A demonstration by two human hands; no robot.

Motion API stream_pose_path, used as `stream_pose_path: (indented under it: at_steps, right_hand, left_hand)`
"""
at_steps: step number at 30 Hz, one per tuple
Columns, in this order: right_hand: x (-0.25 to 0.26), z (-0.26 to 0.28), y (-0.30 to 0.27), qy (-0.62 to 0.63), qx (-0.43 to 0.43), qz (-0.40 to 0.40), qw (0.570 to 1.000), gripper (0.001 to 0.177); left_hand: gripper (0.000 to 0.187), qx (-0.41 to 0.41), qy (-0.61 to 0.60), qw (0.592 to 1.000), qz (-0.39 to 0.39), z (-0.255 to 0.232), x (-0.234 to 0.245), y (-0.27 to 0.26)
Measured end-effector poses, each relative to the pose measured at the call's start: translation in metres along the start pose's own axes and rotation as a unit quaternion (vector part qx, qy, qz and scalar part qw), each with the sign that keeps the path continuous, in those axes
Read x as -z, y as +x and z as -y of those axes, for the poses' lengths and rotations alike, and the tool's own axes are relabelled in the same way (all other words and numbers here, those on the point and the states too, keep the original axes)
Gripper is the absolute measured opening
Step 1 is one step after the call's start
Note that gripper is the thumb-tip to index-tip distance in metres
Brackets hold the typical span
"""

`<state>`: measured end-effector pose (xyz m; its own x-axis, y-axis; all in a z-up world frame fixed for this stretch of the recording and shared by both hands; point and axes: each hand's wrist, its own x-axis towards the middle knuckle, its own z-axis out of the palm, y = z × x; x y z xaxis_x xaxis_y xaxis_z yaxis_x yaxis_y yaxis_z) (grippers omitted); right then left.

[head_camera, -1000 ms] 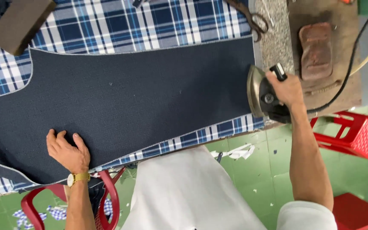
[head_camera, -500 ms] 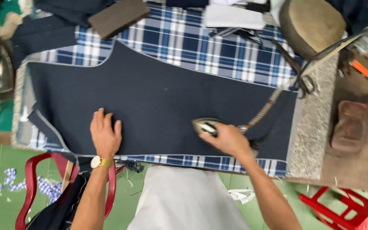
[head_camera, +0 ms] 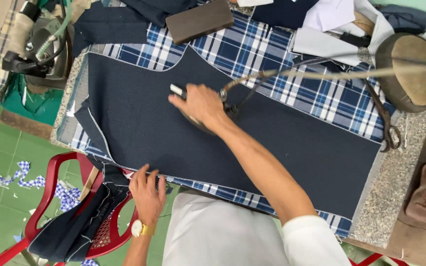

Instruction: The person irons a dark blue garment piece on a plaid-covered table using a steam iron and a pressing block. They repeatedly smooth, fold, and press the fabric, then place the finished piece on a red chair.

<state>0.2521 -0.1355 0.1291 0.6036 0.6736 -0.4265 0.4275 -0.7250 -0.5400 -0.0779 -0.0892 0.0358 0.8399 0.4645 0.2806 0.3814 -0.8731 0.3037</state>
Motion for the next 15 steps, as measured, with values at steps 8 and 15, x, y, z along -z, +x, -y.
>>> stream_pose_path:
  at_steps: [8, 15]
  right_hand:
    - [0.031, -0.011, 0.029, 0.061, -0.08, -0.009, 0.995, 0.052]
    - [0.038, -0.096, -0.051, 0.094, -0.12, -0.036, 0.988, 0.057]
  left_hand:
    - [0.025, 0.008, -0.011, 1.0, 0.0, -0.017, 0.012, -0.015]
    - [0.026, -0.085, -0.035, 0.995, 0.046, -0.051, -0.013, 0.009]
